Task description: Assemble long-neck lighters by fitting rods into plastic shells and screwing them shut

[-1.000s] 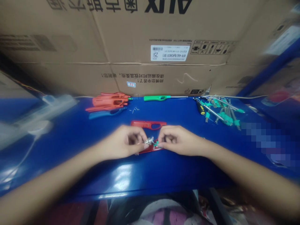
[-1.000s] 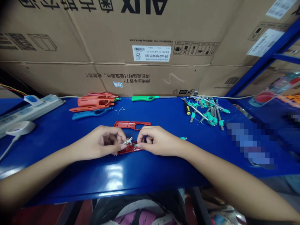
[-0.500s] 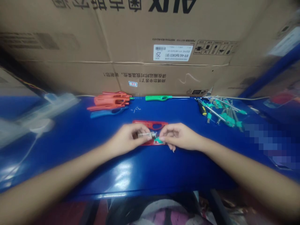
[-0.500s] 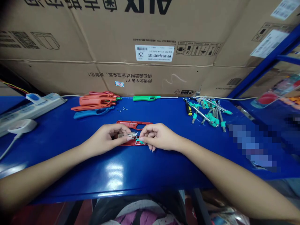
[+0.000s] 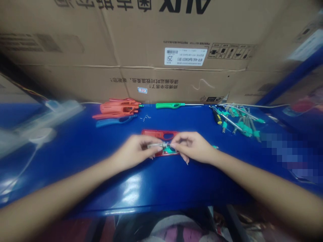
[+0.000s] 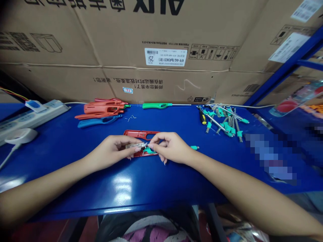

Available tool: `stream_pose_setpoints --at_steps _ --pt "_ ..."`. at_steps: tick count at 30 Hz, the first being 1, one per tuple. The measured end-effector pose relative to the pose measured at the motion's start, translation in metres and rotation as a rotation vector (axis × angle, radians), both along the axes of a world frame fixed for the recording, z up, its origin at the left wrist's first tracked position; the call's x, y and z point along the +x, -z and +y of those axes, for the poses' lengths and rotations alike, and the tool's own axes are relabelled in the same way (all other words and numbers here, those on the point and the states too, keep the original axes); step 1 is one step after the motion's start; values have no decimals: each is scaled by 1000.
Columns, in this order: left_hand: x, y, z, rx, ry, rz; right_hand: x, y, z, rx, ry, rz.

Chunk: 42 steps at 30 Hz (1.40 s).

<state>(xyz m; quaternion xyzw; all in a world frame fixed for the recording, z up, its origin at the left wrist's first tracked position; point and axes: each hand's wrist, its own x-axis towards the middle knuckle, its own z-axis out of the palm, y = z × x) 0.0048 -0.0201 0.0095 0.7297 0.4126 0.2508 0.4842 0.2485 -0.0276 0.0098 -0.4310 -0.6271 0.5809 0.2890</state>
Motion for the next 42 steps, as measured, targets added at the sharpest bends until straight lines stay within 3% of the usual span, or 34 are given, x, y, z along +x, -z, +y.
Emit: stream_pose_setpoints --at_steps 3,23,42 --pt "1 0 1 -13 -19 -6 -1 0 3 -1 41 3" --pt "2 0 0 -51 -34 -15 2 -5 6 -22 -12 -14" --pt "2 1 -1 21 -20 3 3 -3 8 -14 -44 -23"
